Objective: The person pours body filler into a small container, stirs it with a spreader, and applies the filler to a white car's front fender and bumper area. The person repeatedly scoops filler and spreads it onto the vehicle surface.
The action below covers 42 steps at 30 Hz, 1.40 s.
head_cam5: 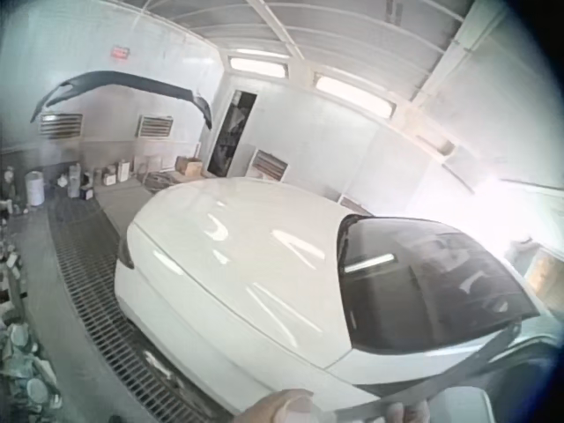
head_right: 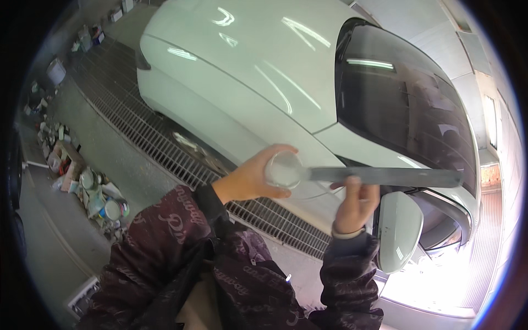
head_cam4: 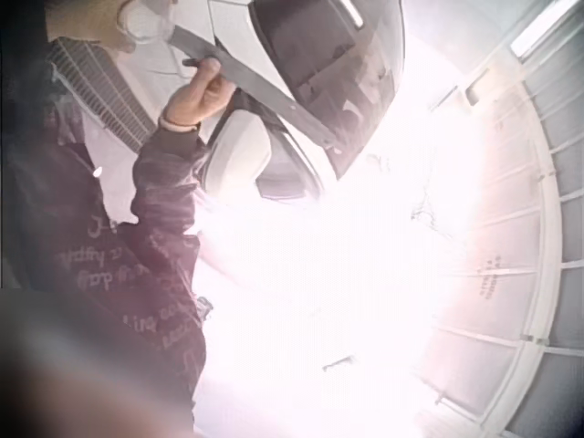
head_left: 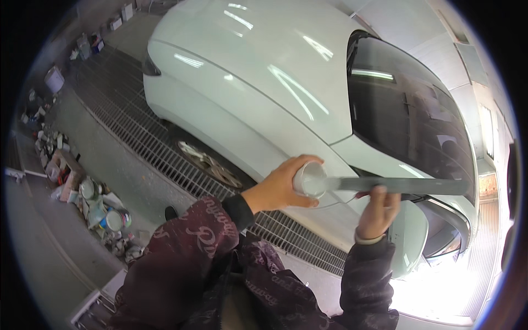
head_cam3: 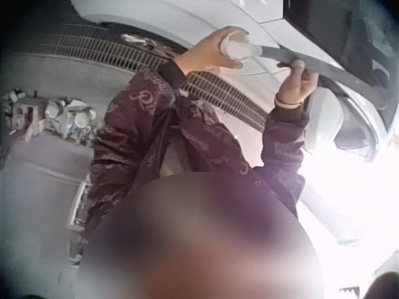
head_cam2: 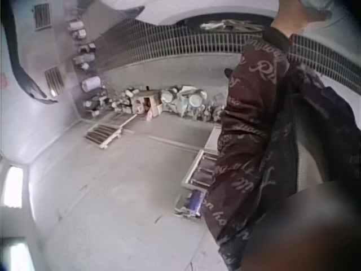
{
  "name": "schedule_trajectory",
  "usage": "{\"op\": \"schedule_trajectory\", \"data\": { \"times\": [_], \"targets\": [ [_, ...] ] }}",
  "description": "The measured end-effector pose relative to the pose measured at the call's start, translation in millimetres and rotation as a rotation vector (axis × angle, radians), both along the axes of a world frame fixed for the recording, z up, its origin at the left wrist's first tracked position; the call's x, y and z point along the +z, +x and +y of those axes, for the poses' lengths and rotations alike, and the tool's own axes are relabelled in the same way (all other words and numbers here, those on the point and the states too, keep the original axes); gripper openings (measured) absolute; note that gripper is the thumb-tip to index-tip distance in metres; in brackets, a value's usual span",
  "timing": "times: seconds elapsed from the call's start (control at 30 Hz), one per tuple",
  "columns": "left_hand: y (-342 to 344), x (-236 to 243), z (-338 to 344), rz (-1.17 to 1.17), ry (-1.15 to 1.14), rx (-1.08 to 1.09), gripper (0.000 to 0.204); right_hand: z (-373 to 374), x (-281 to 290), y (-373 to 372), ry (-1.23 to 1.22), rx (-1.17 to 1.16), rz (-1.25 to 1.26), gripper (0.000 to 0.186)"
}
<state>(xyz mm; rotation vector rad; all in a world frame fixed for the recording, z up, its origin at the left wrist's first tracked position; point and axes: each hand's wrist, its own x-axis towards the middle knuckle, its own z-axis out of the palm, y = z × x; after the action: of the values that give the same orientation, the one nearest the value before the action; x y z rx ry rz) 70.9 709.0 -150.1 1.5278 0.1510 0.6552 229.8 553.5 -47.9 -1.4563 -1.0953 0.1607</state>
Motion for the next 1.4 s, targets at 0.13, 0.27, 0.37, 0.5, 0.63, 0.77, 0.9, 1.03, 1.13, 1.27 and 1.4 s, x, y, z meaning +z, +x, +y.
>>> {"op": "schedule_trajectory", "data": {
  "times": [0.13,0.27,0.37,0.5,0.63,0.77,0.9,1.03,1.13,1.27,1.4],
  "targets": [
    [46,-13,-13,0.054,0.004,0.022,0.082,-3,-15,38,-0.094,0.043,-0.063,0.013],
    [79,-21,-13,0.022,0.031,0.064,0.079,-5,-14,70,-0.006,-0.040,0.047,0.021],
    [97,-21,-10,0.060,0.002,0.071,0.077,-1,-27,84,-0.125,-0.248,0.013,0.026],
    [102,-22,-5,0.114,-0.022,0.082,0.076,-4,-42,100,-0.084,-0.083,0.109,0.031],
    [105,-26,0,0.034,-0.042,0.104,0.076,-9,-49,123,0.096,-0.137,0.300,0.034],
    [107,-34,5,0.011,-0.136,0.080,0.079,-14,-59,132,0.157,-0.102,0.387,0.031],
    [103,-38,6,0.058,-0.157,0.081,0.081,-15,-62,130,0.148,-0.056,0.387,0.027],
    [102,-41,2,0.049,-0.155,0.077,0.083,-14,-63,130,0.203,-0.102,0.411,0.031],
    [102,-45,0,0.004,-0.157,0.096,0.084,-12,-64,130,0.214,-0.112,0.405,0.032],
    [93,-48,-2,0.012,-0.226,0.047,0.082,-11,-57,116,0.190,-0.129,0.307,0.031],
    [75,-48,-7,0.054,-0.221,0.015,0.080,-11,-45,81,0.091,-0.038,-0.055,0.026]
  ]
}}
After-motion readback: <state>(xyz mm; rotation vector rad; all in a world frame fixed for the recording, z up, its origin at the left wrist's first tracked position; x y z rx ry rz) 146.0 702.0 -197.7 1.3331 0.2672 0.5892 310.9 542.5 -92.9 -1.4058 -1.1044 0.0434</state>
